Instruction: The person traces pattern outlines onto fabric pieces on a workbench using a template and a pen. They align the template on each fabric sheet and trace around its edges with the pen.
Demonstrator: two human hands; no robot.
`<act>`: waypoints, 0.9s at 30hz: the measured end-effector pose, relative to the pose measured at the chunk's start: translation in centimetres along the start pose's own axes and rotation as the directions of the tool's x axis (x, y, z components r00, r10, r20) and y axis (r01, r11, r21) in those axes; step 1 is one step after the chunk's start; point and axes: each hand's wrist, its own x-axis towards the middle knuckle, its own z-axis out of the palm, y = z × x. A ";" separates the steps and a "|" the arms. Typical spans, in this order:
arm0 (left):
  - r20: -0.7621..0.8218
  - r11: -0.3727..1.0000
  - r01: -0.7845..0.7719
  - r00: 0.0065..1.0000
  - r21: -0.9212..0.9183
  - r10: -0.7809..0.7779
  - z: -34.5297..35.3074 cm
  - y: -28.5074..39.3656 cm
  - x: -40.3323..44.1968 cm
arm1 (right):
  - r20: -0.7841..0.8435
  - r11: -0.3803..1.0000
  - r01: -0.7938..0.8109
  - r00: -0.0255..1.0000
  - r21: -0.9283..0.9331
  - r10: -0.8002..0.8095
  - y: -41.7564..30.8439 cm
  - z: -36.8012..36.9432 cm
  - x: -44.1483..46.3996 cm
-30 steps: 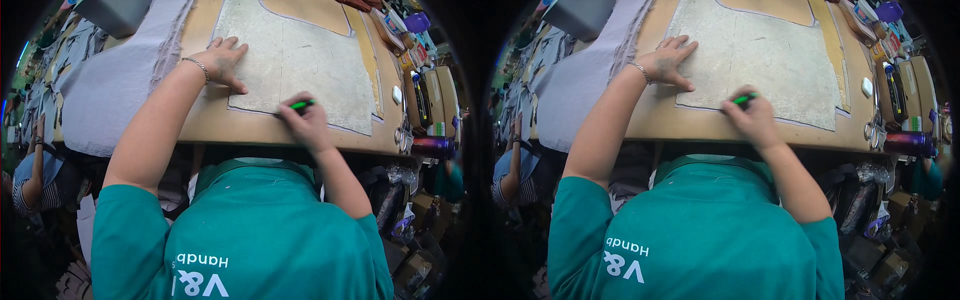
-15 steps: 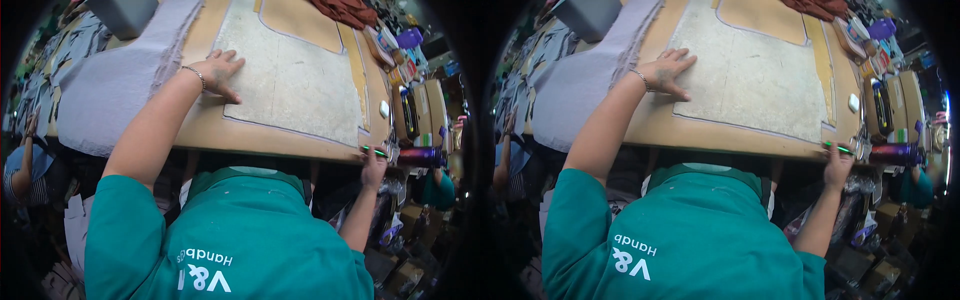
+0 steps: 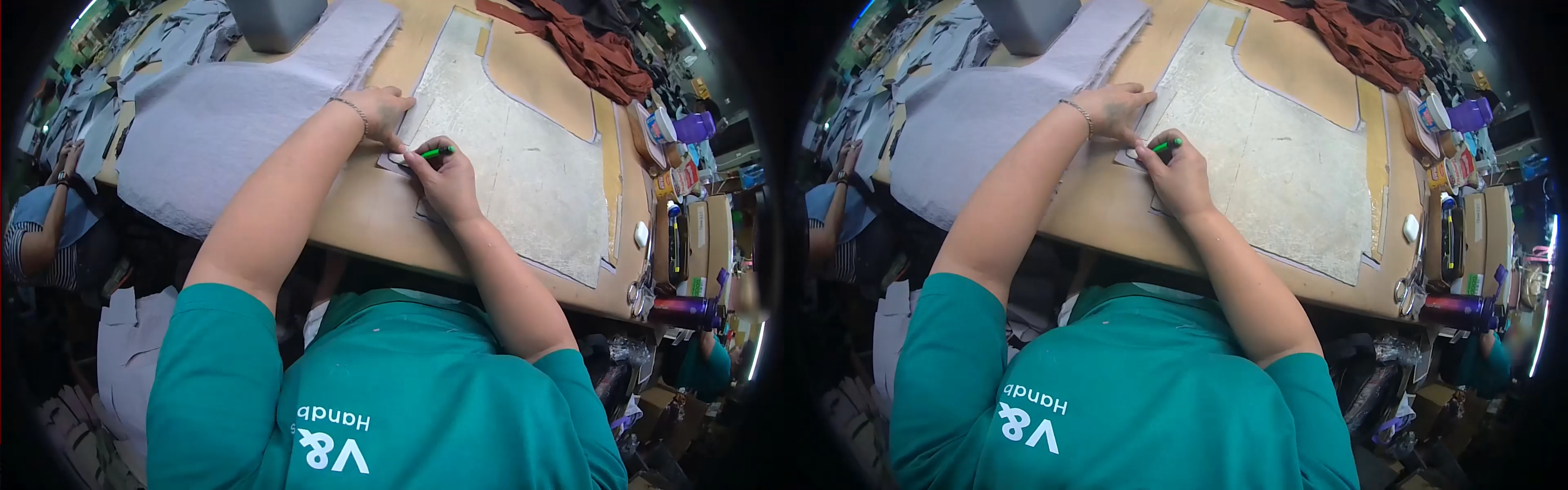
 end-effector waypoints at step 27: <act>-0.034 0.998 -0.061 0.998 -0.006 0.061 0.3 0.0 -0.2 | -0.065 0.987 -0.050 0.996 0.151 0.060 0.7 -7.0 -1.0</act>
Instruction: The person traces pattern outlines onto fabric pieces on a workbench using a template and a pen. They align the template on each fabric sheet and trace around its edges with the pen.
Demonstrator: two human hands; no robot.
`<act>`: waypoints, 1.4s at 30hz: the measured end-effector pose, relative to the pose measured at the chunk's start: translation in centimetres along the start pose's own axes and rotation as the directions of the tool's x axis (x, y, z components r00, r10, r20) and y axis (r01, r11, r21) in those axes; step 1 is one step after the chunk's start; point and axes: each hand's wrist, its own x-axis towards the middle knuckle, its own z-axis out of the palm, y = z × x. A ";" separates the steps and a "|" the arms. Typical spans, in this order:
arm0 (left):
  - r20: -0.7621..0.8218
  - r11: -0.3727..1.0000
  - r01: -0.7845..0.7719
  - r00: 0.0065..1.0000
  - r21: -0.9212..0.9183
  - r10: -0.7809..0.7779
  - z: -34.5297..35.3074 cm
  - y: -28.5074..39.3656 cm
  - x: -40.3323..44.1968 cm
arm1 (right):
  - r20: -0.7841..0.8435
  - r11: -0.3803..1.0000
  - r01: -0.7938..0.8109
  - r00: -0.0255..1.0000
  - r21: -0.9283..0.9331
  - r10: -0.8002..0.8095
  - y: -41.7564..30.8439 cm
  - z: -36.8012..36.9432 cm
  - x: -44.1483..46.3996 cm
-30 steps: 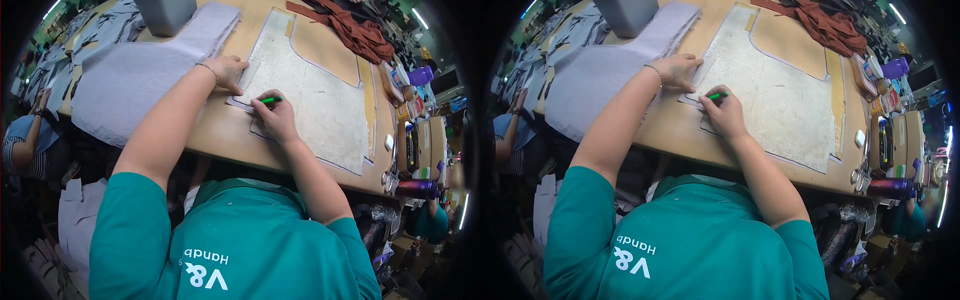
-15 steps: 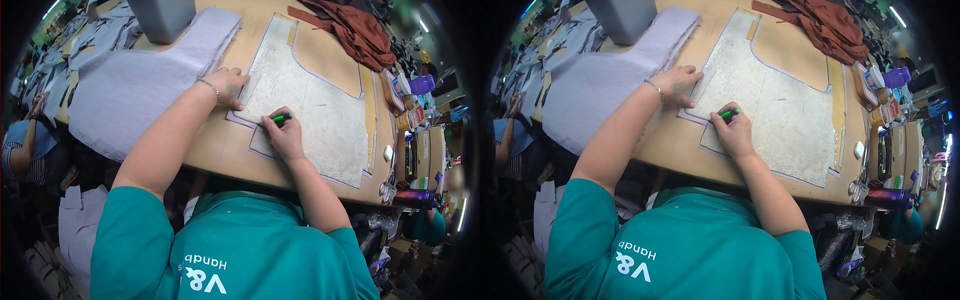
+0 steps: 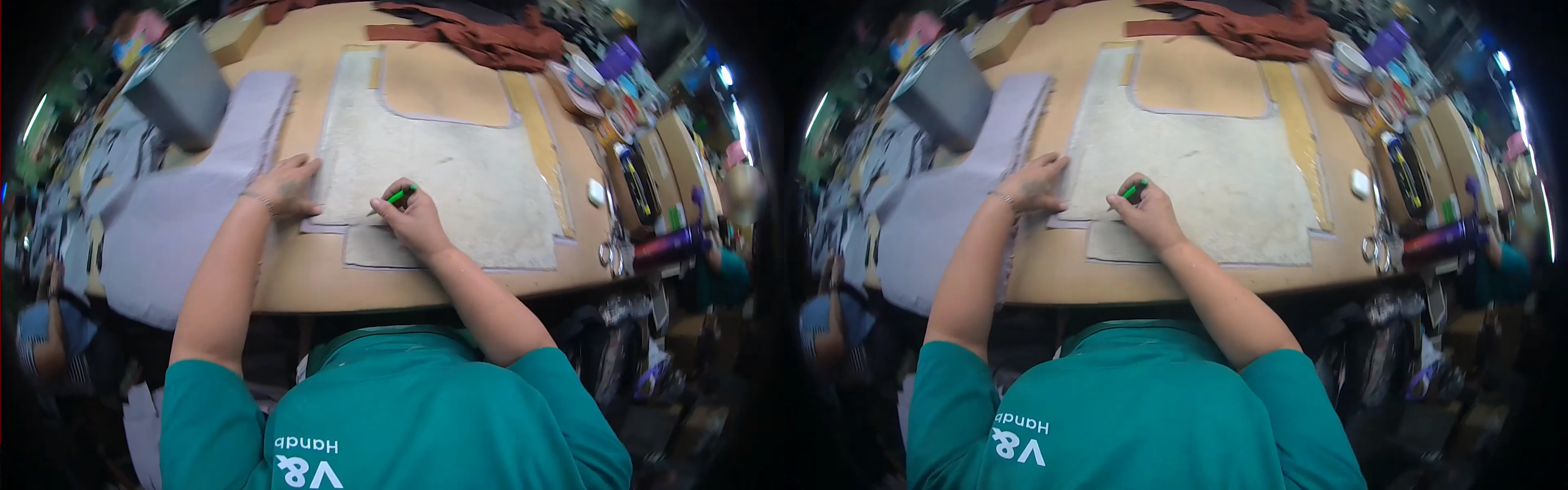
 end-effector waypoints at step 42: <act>-0.191 0.799 -0.601 0.782 0.016 0.593 8.4 30.6 7.5 | -0.623 0.956 0.110 0.737 -0.272 -0.262 -0.4 -29.9 -11.4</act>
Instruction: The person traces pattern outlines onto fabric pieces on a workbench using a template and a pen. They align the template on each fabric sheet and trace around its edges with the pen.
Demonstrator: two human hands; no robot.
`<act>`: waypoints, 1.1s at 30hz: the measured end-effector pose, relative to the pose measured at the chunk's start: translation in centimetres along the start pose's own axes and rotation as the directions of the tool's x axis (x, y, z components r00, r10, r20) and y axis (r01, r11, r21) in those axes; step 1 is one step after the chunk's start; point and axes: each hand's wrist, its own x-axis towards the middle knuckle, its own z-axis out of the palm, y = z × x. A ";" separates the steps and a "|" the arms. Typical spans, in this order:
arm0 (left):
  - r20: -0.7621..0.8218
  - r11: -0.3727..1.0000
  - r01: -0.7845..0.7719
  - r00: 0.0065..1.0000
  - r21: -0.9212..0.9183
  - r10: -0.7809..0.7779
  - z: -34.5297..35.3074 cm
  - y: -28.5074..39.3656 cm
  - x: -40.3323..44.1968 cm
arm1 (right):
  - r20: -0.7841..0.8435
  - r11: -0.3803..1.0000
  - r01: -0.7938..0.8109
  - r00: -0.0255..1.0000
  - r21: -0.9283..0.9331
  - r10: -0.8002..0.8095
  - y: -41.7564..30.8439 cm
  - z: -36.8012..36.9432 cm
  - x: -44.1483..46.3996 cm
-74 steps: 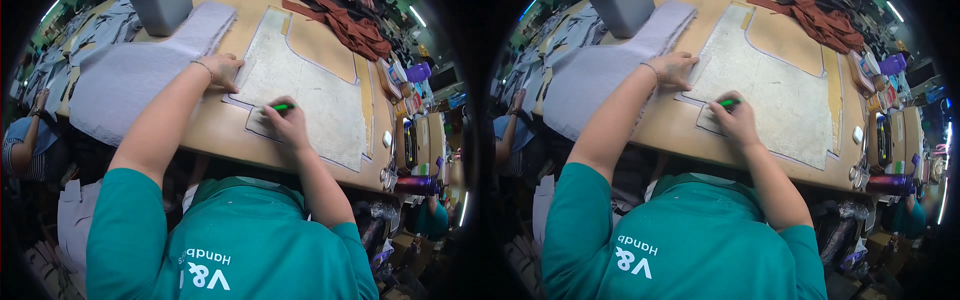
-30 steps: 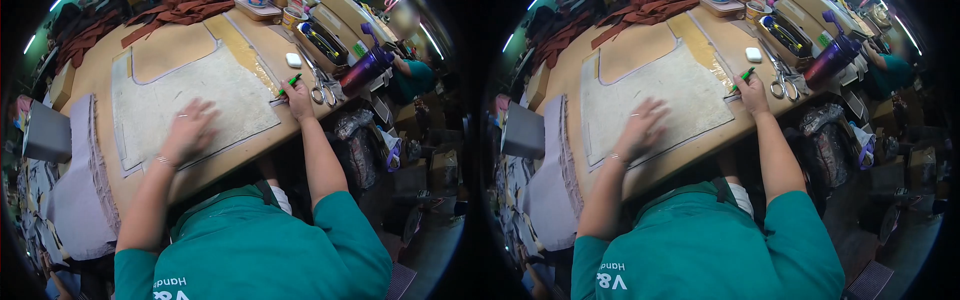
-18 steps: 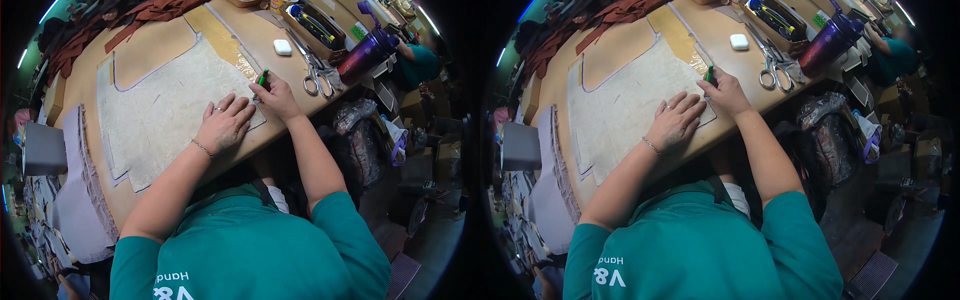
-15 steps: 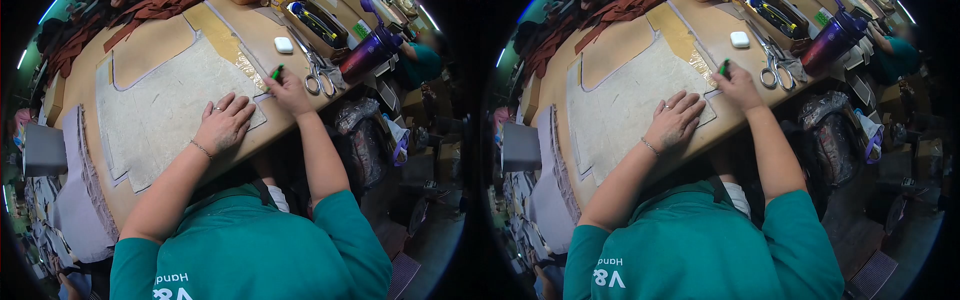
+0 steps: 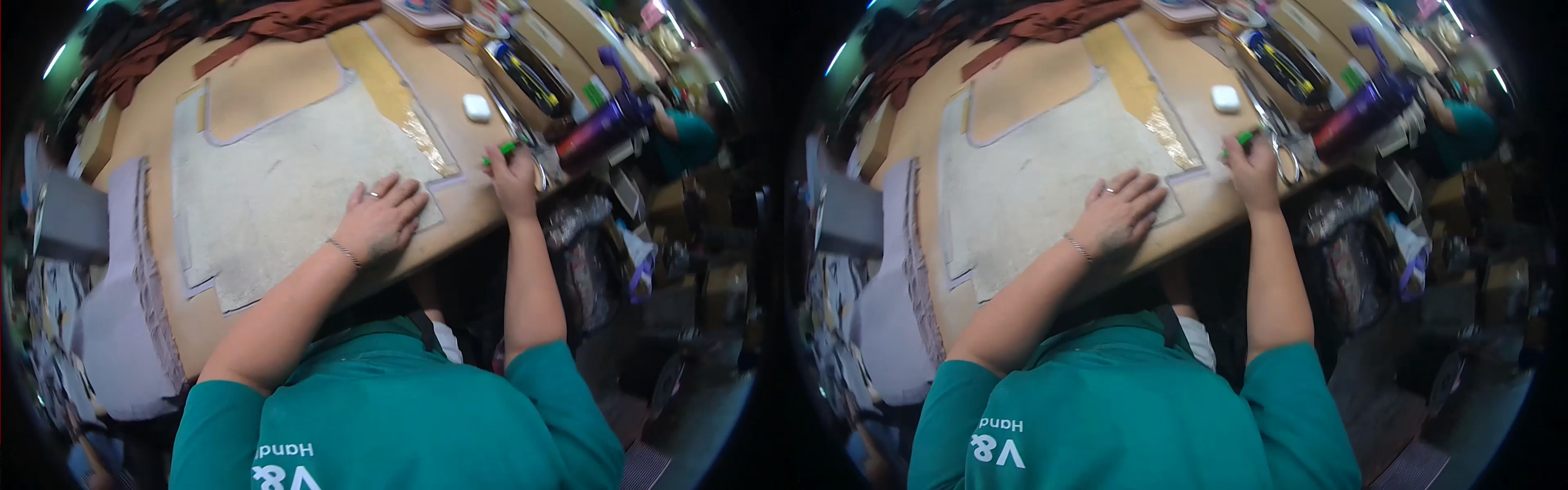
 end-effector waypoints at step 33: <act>-0.334 0.885 0.441 0.819 -0.152 -0.466 -3.8 -17.7 -10.5 | 0.953 0.961 0.150 -0.162 -0.234 0.257 -10.1 43.3 -5.6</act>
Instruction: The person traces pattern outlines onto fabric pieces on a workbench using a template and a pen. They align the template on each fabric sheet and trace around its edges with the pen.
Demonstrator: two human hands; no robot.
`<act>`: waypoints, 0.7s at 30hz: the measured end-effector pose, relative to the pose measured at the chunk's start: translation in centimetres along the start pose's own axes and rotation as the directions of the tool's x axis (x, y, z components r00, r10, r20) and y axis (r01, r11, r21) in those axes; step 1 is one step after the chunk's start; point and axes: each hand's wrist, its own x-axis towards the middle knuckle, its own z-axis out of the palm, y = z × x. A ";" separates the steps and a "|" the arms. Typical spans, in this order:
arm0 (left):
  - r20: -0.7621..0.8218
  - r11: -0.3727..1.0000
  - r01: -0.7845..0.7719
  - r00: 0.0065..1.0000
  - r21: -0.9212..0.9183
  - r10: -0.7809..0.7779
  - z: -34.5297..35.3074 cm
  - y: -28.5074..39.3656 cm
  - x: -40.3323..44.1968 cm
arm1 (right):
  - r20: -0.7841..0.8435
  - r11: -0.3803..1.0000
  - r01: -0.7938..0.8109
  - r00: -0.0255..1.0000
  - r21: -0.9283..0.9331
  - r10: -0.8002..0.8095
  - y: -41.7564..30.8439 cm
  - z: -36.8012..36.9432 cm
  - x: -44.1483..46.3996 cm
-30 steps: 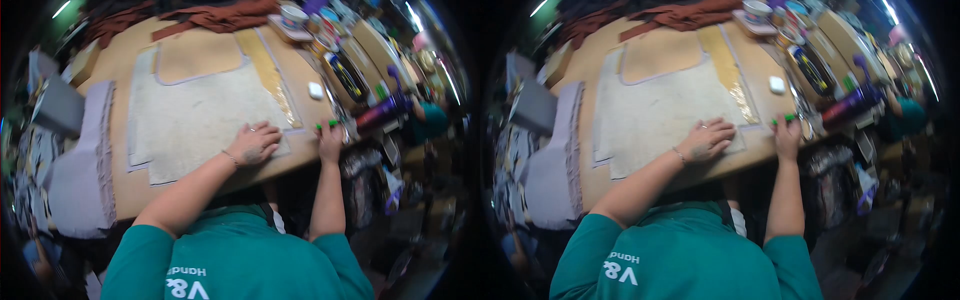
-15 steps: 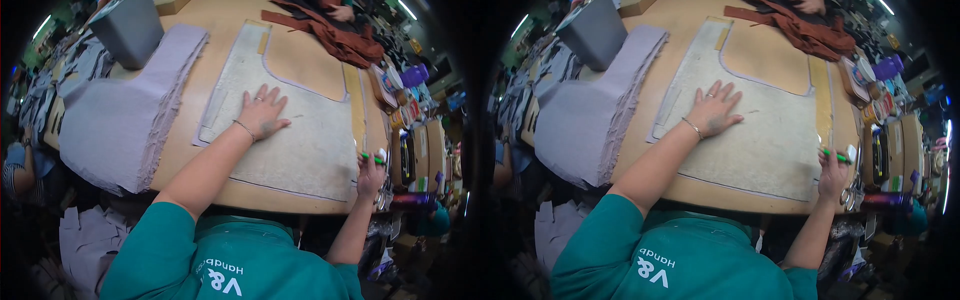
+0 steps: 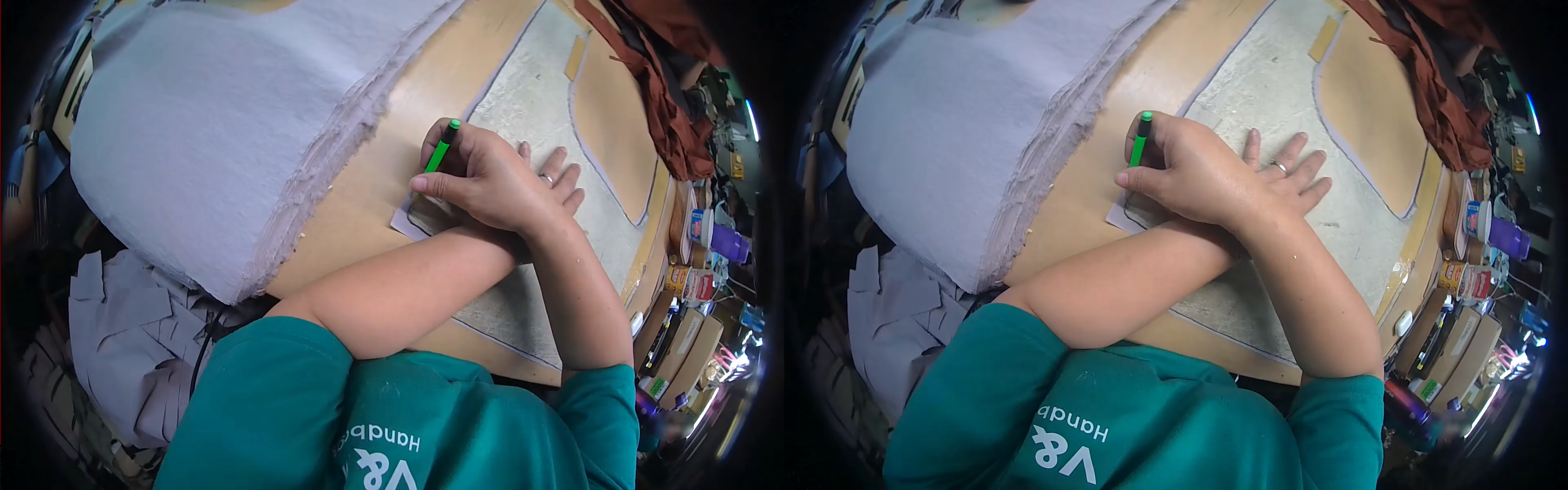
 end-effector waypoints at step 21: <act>0.103 0.967 0.204 0.976 -0.154 -0.190 -2.2 1.2 1.2 | -0.732 0.965 -0.003 0.652 -0.264 -0.198 10.6 -20.7 11.5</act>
